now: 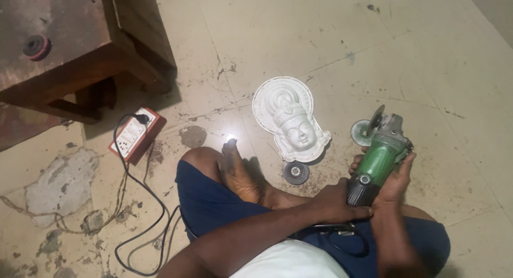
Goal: The person sits on the floor and uses a green angle grinder to polish a white statue. They change the grinding disc midway through the process and continue polishing different parts of the statue.
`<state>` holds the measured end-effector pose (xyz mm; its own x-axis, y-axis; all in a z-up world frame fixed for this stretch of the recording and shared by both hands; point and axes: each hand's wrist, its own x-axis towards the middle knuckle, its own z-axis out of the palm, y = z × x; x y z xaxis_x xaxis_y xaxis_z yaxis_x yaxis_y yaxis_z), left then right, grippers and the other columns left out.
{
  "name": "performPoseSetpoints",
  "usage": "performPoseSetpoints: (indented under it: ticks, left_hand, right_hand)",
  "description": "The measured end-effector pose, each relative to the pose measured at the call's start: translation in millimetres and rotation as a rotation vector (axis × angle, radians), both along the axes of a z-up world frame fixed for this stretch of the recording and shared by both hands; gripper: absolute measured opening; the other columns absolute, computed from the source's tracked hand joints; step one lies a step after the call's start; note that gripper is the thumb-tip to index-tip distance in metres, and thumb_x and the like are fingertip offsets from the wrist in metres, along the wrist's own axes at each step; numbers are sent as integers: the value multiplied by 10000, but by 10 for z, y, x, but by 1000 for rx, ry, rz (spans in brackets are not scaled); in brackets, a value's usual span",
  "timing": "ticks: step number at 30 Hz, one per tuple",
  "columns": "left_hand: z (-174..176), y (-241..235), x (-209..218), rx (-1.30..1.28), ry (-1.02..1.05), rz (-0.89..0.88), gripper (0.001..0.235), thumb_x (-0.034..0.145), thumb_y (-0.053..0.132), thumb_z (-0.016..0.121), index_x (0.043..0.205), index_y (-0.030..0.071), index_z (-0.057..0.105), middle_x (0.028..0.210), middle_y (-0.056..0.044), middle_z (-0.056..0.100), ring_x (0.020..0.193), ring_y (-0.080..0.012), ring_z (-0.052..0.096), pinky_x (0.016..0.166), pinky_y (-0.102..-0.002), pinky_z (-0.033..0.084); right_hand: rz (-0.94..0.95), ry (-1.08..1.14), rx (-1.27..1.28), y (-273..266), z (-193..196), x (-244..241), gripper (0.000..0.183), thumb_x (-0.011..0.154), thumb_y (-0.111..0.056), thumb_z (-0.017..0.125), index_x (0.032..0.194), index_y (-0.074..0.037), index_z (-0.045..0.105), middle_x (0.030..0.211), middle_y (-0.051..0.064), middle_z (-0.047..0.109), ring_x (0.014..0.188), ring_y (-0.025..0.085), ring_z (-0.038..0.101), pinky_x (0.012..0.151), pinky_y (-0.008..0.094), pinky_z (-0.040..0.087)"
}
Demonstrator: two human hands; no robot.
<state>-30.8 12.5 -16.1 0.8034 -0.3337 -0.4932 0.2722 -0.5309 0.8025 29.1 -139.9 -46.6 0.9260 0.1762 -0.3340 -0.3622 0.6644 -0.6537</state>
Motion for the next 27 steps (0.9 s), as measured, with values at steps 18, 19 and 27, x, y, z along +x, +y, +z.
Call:
performPoseSetpoints:
  ticks: [18,19,27]
  left_hand:
    - [123,27,15,-1,23,-26,1005,747,621,745,1317,-148,439,1085,-334,695,1022,-420,724,884,-426,574]
    - [119,25,10,-4,16,-26,1001,748,624,743,1312,-147,444,1083,-333,697,1021,-420,724,884,-427,574]
    - [66,17,12,2,20,-39,1010,751,637,739,1318,-141,430,1092,-326,693,1030,-420,718,890,-427,572]
  right_hand:
    - [-25,-27,-34,1,-46,19,1025,1006,-868,279,1237,68,627,878,200,666,742,263,688,690,359,595]
    - [-25,-30,-44,-2,-48,18,1023,1007,-868,282,1241,67,626,880,201,665,746,265,688,693,361,593]
    - [-32,-30,-23,15,-46,21,1012,1011,-859,276,1227,64,631,872,203,668,726,256,695,666,353,598]
